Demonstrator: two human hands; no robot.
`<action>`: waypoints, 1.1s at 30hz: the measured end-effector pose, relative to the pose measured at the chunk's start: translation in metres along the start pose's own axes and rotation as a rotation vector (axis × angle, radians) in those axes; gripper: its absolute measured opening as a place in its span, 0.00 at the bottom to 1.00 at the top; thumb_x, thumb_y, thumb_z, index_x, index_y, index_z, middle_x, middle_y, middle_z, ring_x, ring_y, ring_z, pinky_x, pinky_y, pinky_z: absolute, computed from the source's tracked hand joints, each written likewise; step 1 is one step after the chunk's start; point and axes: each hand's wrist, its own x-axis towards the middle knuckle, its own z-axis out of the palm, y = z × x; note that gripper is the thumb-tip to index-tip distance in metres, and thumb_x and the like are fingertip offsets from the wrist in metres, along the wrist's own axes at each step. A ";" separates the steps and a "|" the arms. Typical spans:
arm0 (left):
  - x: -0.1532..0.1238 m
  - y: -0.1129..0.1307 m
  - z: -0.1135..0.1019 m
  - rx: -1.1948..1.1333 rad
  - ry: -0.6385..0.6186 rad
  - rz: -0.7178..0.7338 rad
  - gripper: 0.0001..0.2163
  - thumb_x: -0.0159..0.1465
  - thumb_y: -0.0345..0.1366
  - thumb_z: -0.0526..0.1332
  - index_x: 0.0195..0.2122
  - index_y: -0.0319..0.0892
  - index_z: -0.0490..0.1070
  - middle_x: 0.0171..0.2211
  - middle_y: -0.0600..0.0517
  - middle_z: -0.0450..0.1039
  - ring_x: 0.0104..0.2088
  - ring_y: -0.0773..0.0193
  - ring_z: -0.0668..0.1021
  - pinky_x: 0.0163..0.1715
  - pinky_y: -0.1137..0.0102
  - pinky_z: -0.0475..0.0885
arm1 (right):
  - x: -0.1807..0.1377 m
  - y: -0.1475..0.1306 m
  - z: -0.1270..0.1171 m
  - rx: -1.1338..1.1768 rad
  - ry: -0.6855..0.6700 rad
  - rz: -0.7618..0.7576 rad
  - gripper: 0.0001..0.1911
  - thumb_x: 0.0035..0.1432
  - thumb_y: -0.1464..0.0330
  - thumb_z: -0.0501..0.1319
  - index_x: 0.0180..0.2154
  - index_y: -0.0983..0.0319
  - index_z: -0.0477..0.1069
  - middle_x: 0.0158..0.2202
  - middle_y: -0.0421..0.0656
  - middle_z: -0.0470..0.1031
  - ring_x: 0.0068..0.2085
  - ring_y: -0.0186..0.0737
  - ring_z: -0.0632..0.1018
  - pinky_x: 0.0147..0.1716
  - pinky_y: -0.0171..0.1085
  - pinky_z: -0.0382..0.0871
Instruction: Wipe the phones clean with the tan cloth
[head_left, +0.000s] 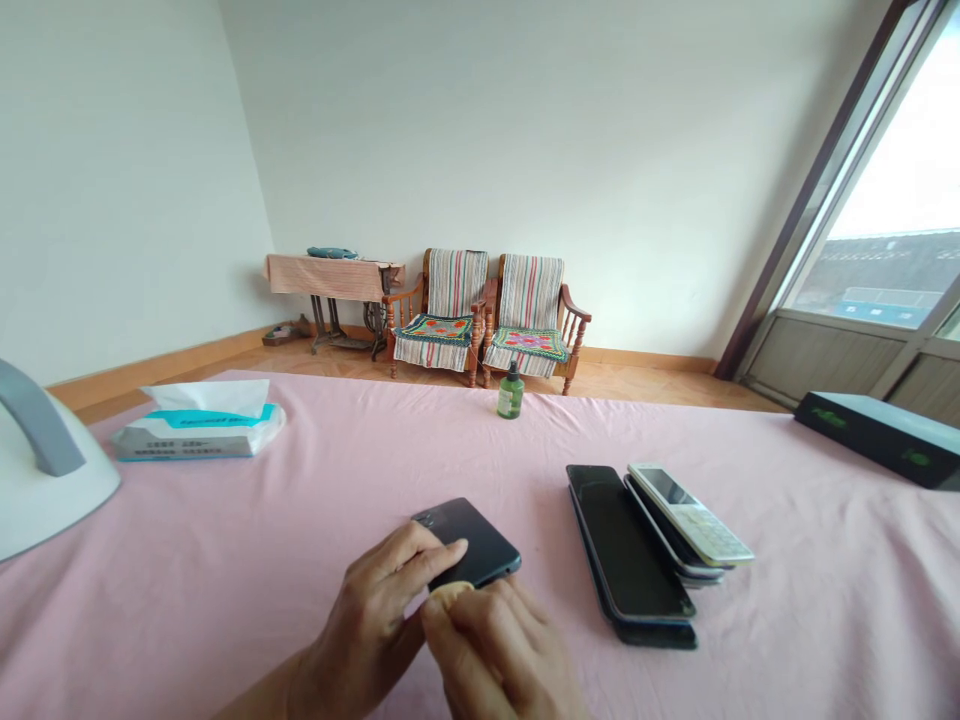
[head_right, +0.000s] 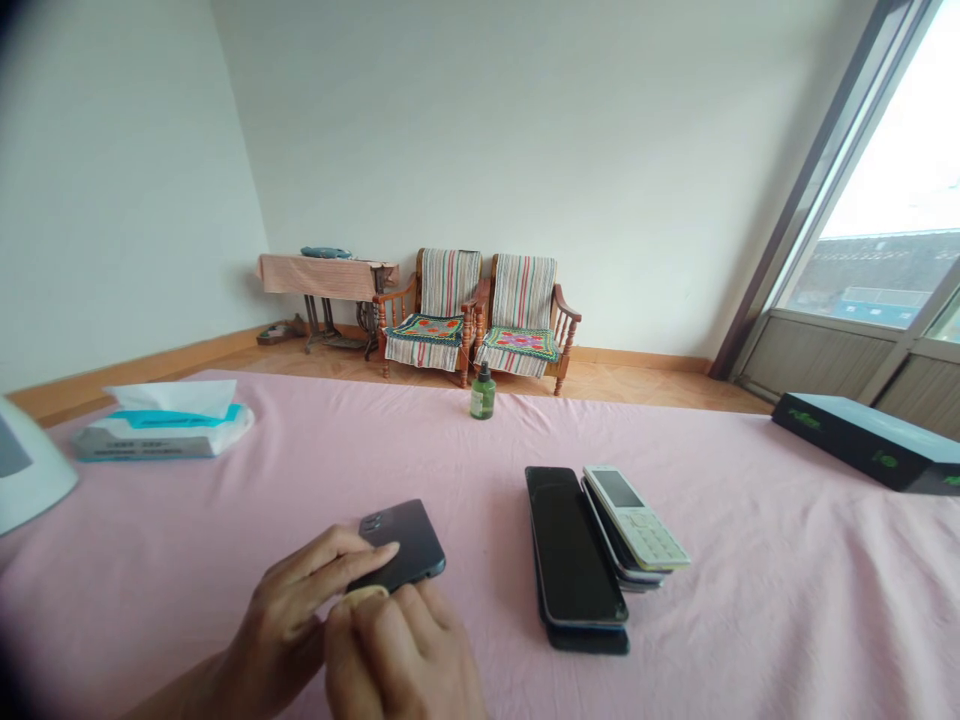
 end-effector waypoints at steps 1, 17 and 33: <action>0.000 0.001 -0.001 0.008 -0.009 0.006 0.13 0.70 0.34 0.53 0.53 0.40 0.66 0.37 0.48 0.69 0.37 0.62 0.75 0.36 0.69 0.73 | -0.001 0.000 0.000 0.011 0.012 0.023 0.10 0.63 0.77 0.54 0.39 0.62 0.73 0.25 0.41 0.73 0.25 0.33 0.72 0.25 0.33 0.69; -0.001 0.005 0.008 0.213 -0.272 0.107 0.13 0.69 0.27 0.50 0.50 0.40 0.69 0.35 0.48 0.72 0.35 0.62 0.76 0.35 0.70 0.75 | -0.007 0.040 -0.014 0.313 -0.080 0.598 0.09 0.60 0.75 0.55 0.36 0.60 0.72 0.32 0.42 0.68 0.33 0.35 0.75 0.29 0.31 0.72; 0.008 0.005 0.006 0.269 -0.358 0.269 0.20 0.73 0.39 0.44 0.29 0.43 0.72 0.26 0.51 0.72 0.27 0.64 0.74 0.25 0.73 0.69 | -0.015 0.046 0.003 0.162 -0.194 0.676 0.16 0.46 0.85 0.53 0.26 0.62 0.74 0.27 0.39 0.70 0.29 0.33 0.74 0.27 0.29 0.65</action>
